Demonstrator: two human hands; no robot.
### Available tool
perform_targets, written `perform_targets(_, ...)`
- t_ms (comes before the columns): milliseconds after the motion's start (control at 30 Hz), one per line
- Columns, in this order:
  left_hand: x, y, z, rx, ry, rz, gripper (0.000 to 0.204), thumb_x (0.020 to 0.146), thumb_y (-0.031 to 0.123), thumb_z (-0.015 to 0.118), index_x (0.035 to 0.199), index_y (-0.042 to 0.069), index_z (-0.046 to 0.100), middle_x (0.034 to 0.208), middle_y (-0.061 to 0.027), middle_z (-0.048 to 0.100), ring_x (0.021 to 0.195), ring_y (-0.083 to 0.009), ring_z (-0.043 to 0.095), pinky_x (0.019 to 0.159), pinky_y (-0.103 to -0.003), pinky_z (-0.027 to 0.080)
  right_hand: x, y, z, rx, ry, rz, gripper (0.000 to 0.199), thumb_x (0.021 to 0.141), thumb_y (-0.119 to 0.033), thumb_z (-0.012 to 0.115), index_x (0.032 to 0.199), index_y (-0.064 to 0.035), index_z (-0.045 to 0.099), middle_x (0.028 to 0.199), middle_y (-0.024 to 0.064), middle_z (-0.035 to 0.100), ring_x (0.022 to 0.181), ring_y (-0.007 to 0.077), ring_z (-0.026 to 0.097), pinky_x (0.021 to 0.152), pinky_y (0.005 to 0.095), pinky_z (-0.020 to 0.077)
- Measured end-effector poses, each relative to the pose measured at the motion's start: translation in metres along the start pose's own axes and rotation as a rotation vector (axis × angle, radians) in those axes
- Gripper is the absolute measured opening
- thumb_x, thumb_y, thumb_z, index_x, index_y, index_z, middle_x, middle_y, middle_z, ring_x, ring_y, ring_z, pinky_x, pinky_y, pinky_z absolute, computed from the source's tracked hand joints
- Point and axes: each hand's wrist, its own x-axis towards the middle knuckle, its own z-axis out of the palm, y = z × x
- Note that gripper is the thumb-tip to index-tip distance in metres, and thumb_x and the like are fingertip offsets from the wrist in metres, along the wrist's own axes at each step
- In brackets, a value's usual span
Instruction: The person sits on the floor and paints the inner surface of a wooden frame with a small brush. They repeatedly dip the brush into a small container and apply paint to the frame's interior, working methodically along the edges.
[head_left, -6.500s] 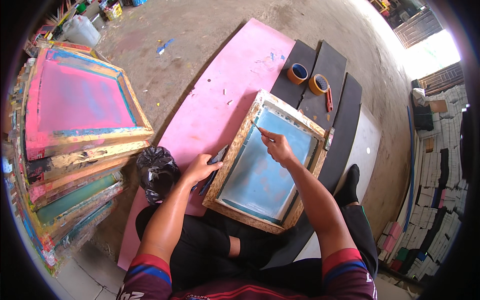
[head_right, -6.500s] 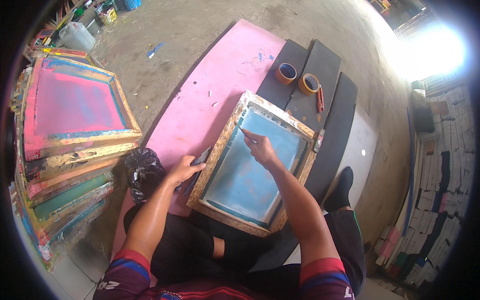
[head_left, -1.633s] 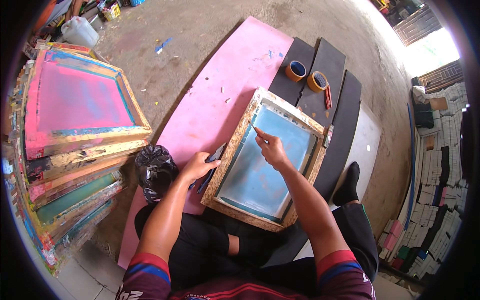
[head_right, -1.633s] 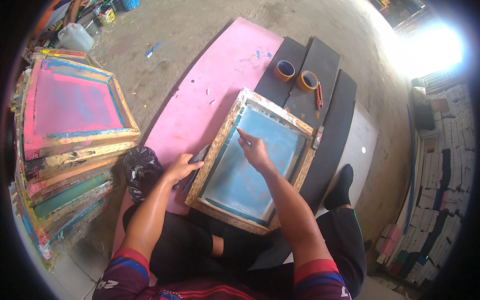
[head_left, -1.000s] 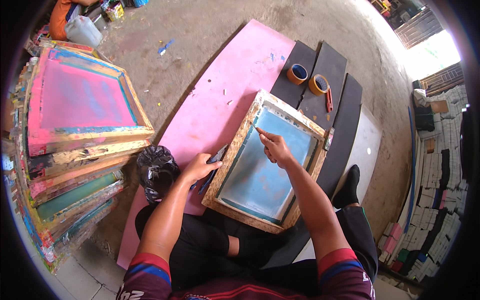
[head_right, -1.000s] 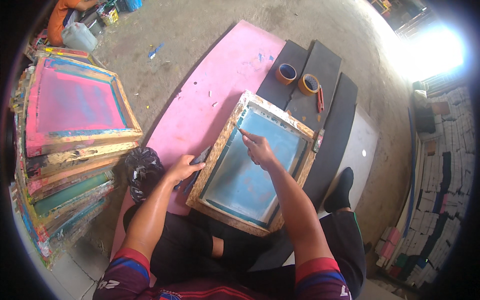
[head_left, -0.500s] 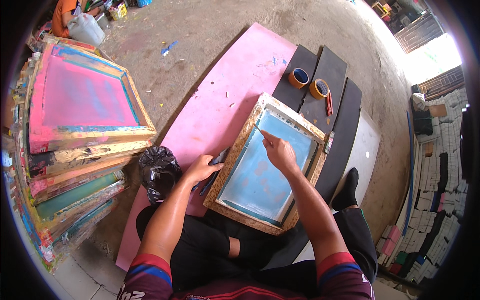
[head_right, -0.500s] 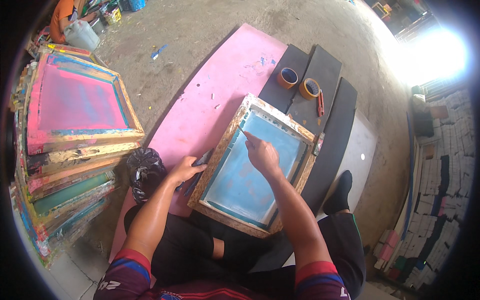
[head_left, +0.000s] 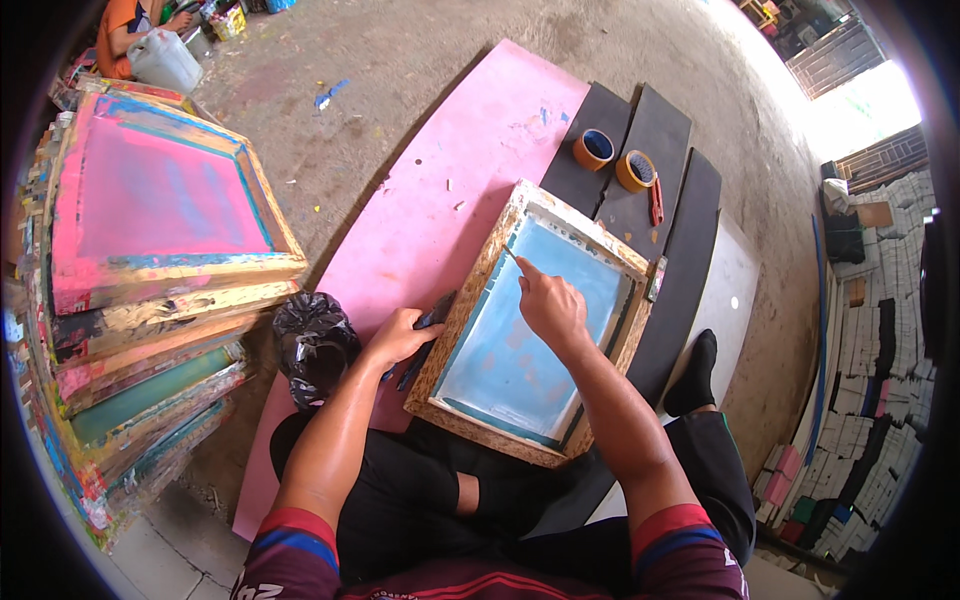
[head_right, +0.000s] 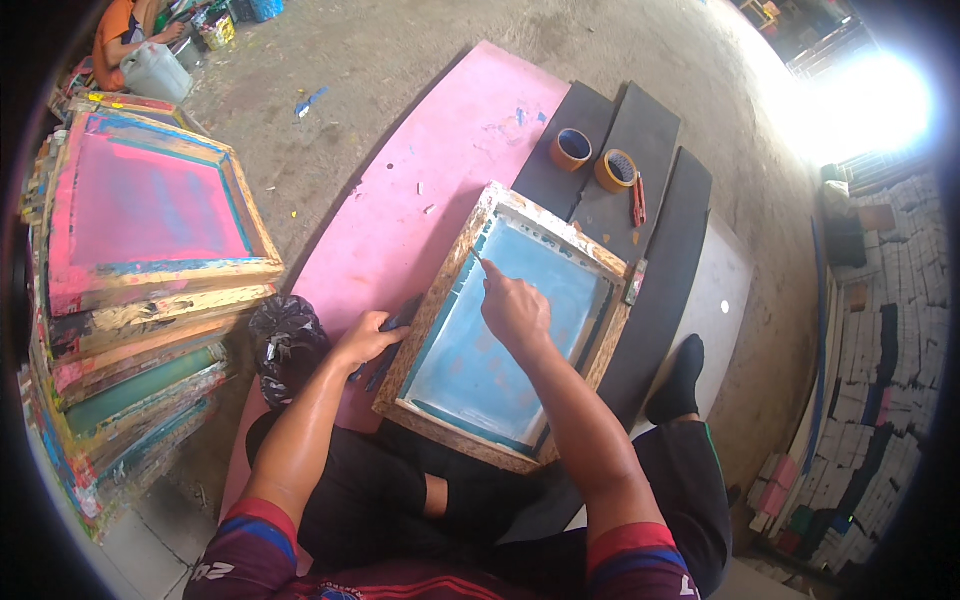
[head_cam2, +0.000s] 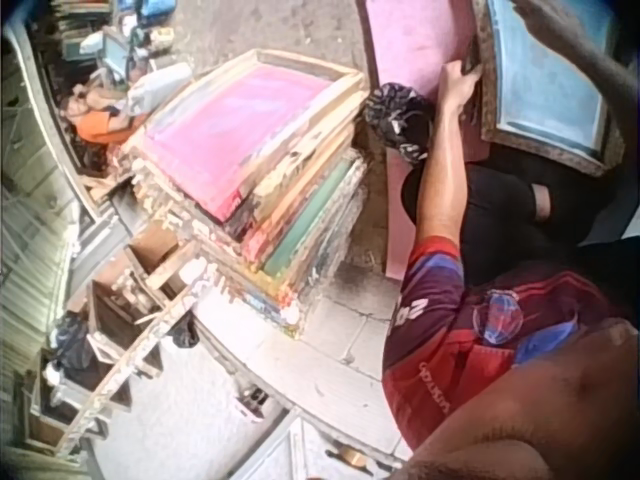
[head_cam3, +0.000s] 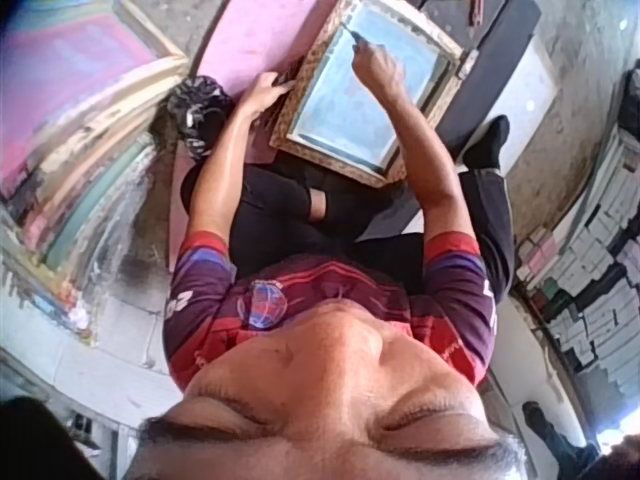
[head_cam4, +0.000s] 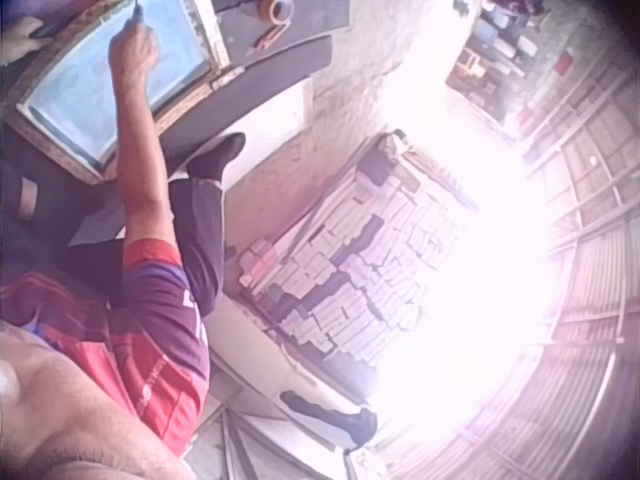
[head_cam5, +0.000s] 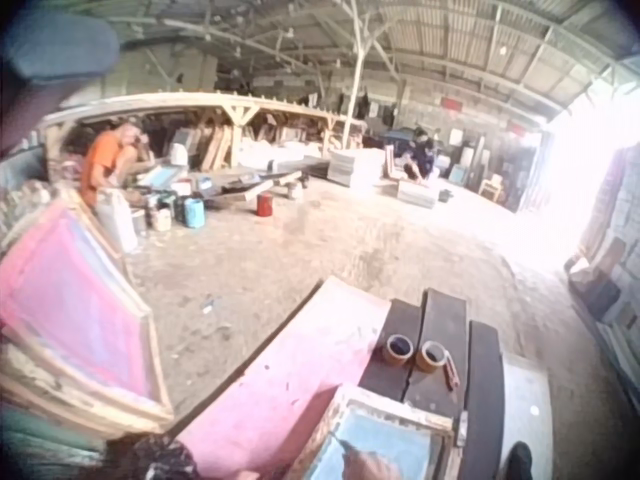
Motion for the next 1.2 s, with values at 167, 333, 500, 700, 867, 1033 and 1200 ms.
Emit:
perform_targets(167,0.006,-0.006,0.006,0.013,0.039,0.116,0.038,0.099,0.025,0.081,0.12,-0.007,0.074,0.108,-0.0083,0.078,0.098,-0.0139,0.067,0.089,-0.037,0.054,0.003,-0.008,0.007,-0.003,-0.013,0.04,0.043,0.108,-0.026,0.058,0.15,-0.0207,0.065,0.099,0.0236,0.079,0.095,0.0459,0.076,0.085,0.0556,0.0599)
perform_targets(333,0.008,-0.016,0.003,0.009,0.072,0.07,0.037,0.098,0.029,0.081,0.1,-0.007,0.074,0.087,-0.0081,0.075,0.083,-0.0134,0.065,0.076,-0.039,0.053,0.007,0.008,0.022,0.12,-0.009,-0.019,0.045,0.108,-0.027,0.058,0.152,-0.017,0.063,0.103,0.0282,0.078,0.097,0.0487,0.075,0.086,0.0574,0.0593)
perform_targets(500,0.01,-0.003,0.007,0.063,0.055,0.054,0.039,0.098,0.032,0.082,0.098,-0.006,0.074,0.085,-0.0072,0.074,0.081,-0.0132,0.065,0.075,-0.039,0.053,0.03,0.061,0.082,0.587,0.2,-0.136,0.044,0.109,-0.03,0.059,0.151,-0.0224,0.064,0.101,0.0278,0.078,0.096,0.05,0.074,0.088,0.0583,0.058)
perform_targets(700,0.004,-0.006,0.0,0.027,0.036,0.052,0.038,0.098,0.031,0.082,0.103,-0.006,0.075,0.09,-0.0069,0.075,0.084,-0.0134,0.067,0.077,-0.038,0.054,0.003,0.014,0.022,0.118,-0.045,0.032,0.043,0.108,-0.025,0.067,0.151,-0.0173,0.066,0.122,0.0247,0.078,0.117,0.0356,0.077,0.099,0.0429,0.0578)
perform_targets(867,0.011,-0.012,-0.003,0.095,-0.016,-0.027,0.035,0.099,0.028,0.082,0.113,-0.004,0.077,0.099,-0.0066,0.078,0.091,-0.0131,0.068,0.083,-0.036,0.055,0.036,0.065,0.081,0.752,-0.009,-0.016,0.046,0.109,-0.027,0.064,0.154,-0.0164,0.063,0.119,0.0224,0.08,0.116,0.041,0.076,0.098,0.0436,0.0575)
perform_targets(1033,0.007,-0.006,-0.002,0.039,-0.022,-0.009,0.034,0.1,0.028,0.081,0.111,-0.003,0.076,0.099,-0.0064,0.077,0.091,-0.0126,0.068,0.083,-0.036,0.055,0.019,0.051,0.058,0.469,0.092,-0.081,0.047,0.108,-0.029,0.066,0.153,-0.0178,0.063,0.122,0.0202,0.079,0.117,0.0404,0.075,0.099,0.0459,0.0573)
perform_targets(1200,0.006,-0.002,-0.002,0.08,-0.023,-0.013,0.033,0.1,0.028,0.081,0.111,-0.003,0.076,0.099,-0.0062,0.077,0.09,-0.0124,0.068,0.083,-0.036,0.055,0.035,0.062,0.067,0.718,0.062,-0.133,0.048,0.111,-0.033,0.065,0.156,-0.0177,0.061,0.089,0.0126,0.076,0.077,0.0267,0.073,0.067,0.0404,0.0555)
